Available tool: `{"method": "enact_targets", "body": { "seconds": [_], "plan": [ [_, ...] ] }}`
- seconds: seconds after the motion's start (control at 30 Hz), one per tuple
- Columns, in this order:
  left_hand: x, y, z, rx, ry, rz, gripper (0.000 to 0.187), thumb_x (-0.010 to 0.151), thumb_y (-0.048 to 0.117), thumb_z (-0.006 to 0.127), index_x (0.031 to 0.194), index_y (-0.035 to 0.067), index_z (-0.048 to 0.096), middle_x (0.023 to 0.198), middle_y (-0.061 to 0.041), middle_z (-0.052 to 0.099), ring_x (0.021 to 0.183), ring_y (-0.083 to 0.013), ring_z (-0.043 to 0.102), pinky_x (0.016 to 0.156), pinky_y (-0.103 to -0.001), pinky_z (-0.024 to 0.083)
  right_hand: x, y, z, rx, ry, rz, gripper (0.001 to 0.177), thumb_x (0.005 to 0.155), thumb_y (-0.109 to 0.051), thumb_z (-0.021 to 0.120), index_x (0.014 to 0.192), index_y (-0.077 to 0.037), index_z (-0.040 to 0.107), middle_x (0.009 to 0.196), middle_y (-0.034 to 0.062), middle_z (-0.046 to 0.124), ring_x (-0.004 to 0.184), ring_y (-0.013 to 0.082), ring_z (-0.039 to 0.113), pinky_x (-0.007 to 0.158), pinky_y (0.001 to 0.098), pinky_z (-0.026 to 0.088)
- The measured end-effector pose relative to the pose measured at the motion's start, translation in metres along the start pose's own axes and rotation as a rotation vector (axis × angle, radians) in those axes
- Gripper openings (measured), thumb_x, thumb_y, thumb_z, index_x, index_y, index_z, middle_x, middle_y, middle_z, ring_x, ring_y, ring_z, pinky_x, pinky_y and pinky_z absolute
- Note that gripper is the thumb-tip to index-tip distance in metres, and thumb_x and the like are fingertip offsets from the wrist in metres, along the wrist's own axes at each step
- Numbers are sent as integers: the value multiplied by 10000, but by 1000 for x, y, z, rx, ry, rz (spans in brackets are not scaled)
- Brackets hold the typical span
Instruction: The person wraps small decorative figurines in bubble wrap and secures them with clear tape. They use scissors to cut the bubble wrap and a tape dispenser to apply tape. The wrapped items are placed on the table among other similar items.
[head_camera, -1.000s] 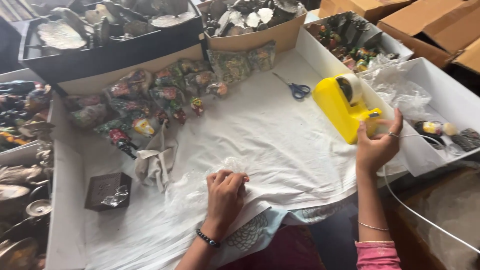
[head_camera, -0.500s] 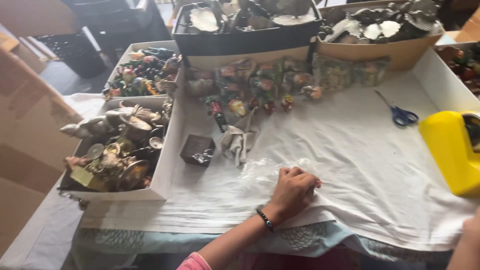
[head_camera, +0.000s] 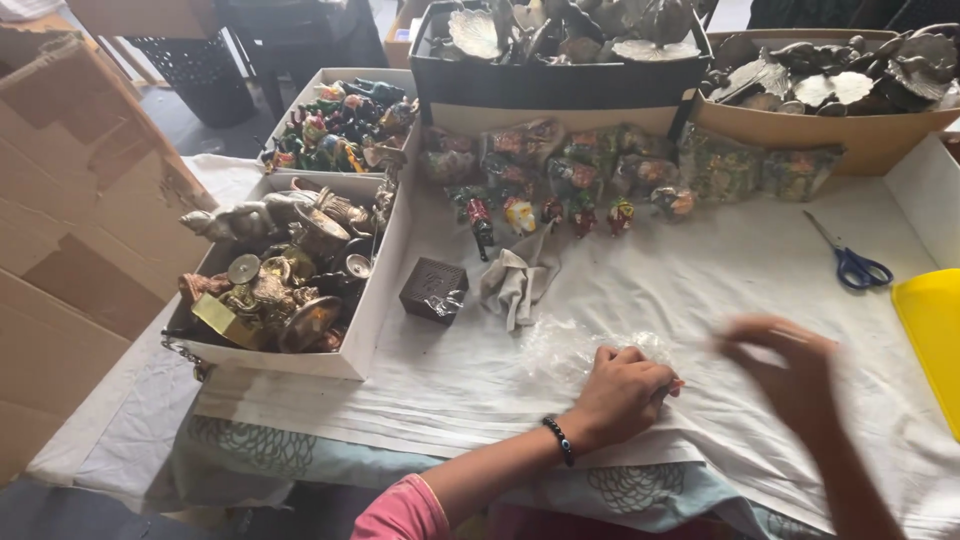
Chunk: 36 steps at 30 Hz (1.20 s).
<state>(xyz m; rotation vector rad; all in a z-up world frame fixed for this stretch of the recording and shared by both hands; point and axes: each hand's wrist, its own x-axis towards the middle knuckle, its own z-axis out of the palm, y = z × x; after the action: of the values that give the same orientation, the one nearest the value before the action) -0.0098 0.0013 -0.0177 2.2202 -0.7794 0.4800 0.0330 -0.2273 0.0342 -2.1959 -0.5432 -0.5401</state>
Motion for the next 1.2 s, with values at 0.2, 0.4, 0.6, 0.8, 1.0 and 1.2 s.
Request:
{"method": "enact_targets", "body": {
  "seconds": [0.2, 0.4, 0.6, 0.8, 1.0, 1.2],
  "plan": [
    [-6, -22, 20, 0, 40, 23, 99, 976, 176, 623, 1013, 116, 692, 995, -28, 719, 1125, -204, 637, 973, -412, 350, 136, -131, 169, 505, -719, -119, 345, 870, -253, 791, 1174, -96, 742, 937, 19, 789, 861, 96, 752, 762, 252, 613],
    [6, -14, 3, -159, -80, -128, 240, 966, 281, 702, 1017, 57, 631, 1044, -136, 670, 1071, -318, 620, 946, -469, 457, 196, -151, 286, 423, -748, -87, 363, 801, -211, 872, 1121, -63, 785, 958, 39, 801, 911, 120, 760, 827, 281, 588],
    [-5, -27, 25, -433, -24, -201, 217, 937, 217, 731, 1018, 57, 609, 1029, -131, 647, 1062, -293, 616, 947, -462, 470, 209, -183, 295, 41, -767, -52, 596, 569, -90, 949, 1125, -137, 740, 895, 55, 722, 849, 221, 722, 761, 356, 575],
    [-3, -22, 19, -379, -123, -205, 218, 966, 257, 705, 948, 74, 588, 918, -106, 647, 974, -248, 628, 889, -423, 502, 187, -176, 291, -141, -638, -661, 98, 742, -90, 786, 765, -171, 837, 840, -3, 711, 903, 201, 686, 782, 349, 572],
    [-2, -25, 22, -267, -177, -53, 255, 945, 285, 701, 1002, 54, 606, 968, -125, 667, 957, -272, 642, 917, -428, 497, 175, -174, 265, 93, -516, -890, 120, 824, -183, 735, 891, -140, 826, 953, -23, 754, 908, 205, 648, 800, 347, 549],
    [1, -11, 7, -268, 3, 3, 315, 919, 299, 717, 1103, 67, 610, 1107, -148, 651, 1160, -338, 596, 1072, -472, 446, 186, -159, 264, 122, -746, -367, 412, 1056, -438, 524, 1295, -206, 767, 972, 77, 711, 1017, 226, 592, 882, 419, 521]
  ]
}}
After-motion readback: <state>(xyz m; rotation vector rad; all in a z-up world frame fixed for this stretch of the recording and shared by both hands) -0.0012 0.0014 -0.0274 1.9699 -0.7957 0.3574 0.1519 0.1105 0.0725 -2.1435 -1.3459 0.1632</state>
